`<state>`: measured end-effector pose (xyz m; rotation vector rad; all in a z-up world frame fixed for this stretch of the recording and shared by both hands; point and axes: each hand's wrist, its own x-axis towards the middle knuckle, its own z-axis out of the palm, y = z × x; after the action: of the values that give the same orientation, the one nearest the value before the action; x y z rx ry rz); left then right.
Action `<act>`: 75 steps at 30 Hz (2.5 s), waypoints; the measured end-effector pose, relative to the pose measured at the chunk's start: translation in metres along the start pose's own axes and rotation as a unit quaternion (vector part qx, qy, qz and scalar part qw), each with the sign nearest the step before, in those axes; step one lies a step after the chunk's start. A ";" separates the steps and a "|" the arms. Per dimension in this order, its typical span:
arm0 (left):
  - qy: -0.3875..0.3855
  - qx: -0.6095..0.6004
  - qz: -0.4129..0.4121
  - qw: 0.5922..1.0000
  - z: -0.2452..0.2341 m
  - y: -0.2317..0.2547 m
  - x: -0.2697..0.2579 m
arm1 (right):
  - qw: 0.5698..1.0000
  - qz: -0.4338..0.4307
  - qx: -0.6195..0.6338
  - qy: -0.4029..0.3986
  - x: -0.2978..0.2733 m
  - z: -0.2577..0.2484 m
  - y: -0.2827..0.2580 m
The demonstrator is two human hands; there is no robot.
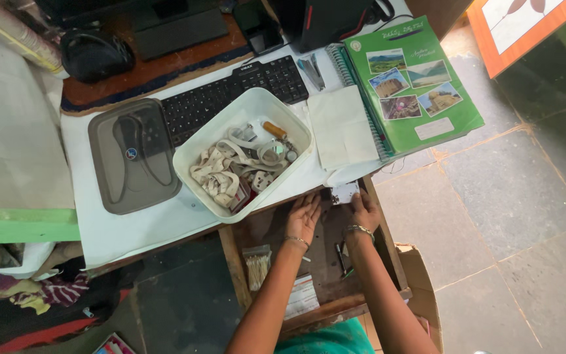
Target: The person sorts through a drawer and a plastic container on a desk, picking up small items such as pens, tape, and miscellaneous objects. They place some items into a cardboard box and arrange others on the desk surface.
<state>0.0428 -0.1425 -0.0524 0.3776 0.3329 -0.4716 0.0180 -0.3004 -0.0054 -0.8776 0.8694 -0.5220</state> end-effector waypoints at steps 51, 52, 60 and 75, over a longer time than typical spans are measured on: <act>0.241 0.169 0.325 0.899 -0.090 0.073 -0.088 | 0.906 0.019 -0.256 -0.337 -0.165 0.069 0.125; 0.240 0.184 0.335 0.893 -0.091 0.071 -0.088 | 0.908 0.020 -0.240 -0.344 -0.163 0.063 0.128; 0.311 0.249 0.365 0.841 -0.087 0.061 -0.084 | 0.840 -0.033 -0.342 -0.420 -0.144 0.060 0.132; 0.323 0.265 0.354 0.837 -0.069 0.055 -0.092 | 0.861 0.027 -0.334 -0.382 -0.151 0.076 0.120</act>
<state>-0.0226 -0.0338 -0.0618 1.1644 0.6813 0.3384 0.0031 -0.0938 -0.0139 -1.5453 0.3102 0.2282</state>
